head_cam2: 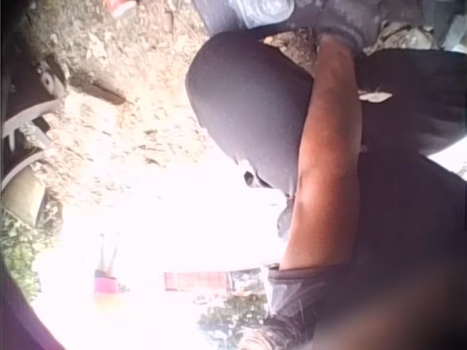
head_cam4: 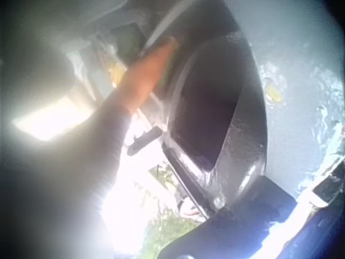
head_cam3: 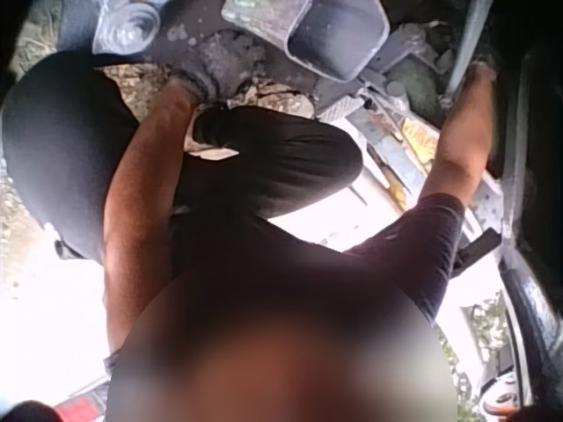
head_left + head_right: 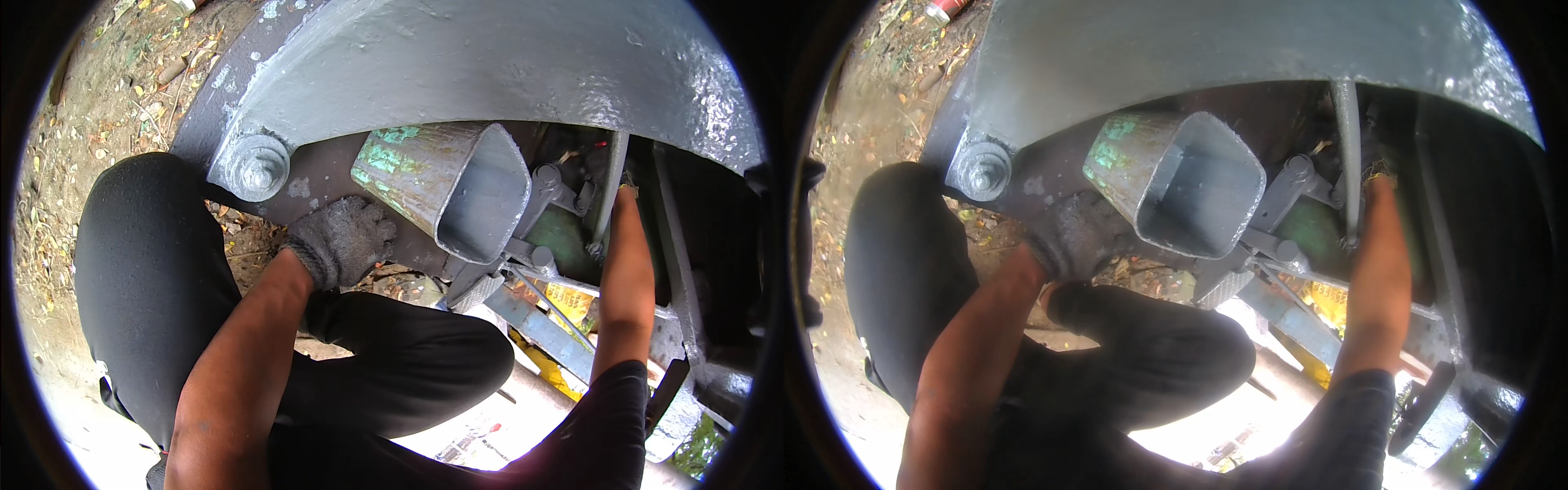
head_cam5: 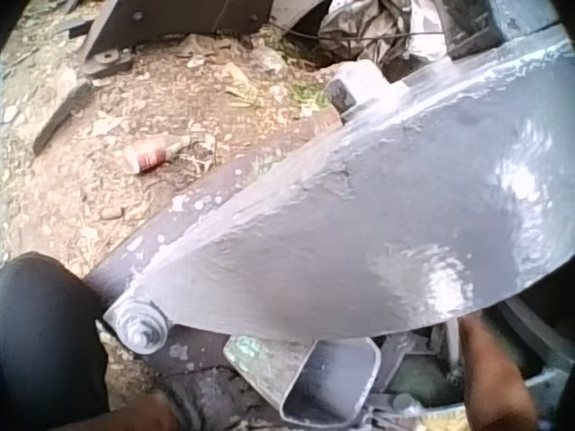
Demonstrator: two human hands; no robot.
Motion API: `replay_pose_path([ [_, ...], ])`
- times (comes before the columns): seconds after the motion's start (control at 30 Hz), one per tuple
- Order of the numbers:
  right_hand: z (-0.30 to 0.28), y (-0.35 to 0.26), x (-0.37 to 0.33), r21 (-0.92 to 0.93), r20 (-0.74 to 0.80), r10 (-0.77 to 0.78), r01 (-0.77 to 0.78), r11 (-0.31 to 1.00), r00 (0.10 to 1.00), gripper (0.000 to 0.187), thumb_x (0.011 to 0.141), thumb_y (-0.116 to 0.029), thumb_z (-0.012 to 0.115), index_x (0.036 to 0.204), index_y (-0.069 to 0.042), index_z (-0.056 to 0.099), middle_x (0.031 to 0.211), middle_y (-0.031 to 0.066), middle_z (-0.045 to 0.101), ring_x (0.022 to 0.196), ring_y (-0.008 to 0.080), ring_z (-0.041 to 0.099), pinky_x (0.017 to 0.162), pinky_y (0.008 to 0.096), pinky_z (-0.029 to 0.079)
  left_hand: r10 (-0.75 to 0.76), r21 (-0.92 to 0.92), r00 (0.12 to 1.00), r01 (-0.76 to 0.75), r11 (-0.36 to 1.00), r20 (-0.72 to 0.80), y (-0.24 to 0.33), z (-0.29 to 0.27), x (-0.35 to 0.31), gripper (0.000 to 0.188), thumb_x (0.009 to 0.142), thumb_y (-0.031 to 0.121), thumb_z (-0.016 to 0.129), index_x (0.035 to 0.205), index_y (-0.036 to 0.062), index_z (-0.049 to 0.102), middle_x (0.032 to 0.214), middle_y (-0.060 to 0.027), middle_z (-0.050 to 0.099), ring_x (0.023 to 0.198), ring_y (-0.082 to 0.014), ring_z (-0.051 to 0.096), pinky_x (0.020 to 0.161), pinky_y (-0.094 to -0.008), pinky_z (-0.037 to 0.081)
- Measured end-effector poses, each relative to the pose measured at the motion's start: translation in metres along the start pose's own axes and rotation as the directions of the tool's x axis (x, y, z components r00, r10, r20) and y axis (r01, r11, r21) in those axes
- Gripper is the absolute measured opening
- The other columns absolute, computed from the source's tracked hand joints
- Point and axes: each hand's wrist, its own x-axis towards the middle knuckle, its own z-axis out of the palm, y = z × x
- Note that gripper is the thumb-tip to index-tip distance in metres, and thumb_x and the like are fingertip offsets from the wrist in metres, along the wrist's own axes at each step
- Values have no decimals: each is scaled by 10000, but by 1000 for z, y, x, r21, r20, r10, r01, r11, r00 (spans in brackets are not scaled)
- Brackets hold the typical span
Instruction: The person paints the lower frame and mechanical components of a large metal machine using a small brush. They repeatedly dip the brush into a metal paint can and apply grey paint to various parts of the machine's structure.
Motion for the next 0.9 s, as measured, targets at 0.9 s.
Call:
replay_pose_path([
  [0.9, -8, 18, 6, 149, -7, 48, -47, 988, 999, 367, 1043, -323, 547, 1221, -74, 750, 992, 196, 775, 1070, 315, 731, 1137, 521, 465, 11, 41, 999, -10, 999, -34, 1, 3, -1, 293, 932, 292, 633, 1178, 215, 774, 1292, -17, 706, 1249, -258, 641, 1113, -462, 481],
])
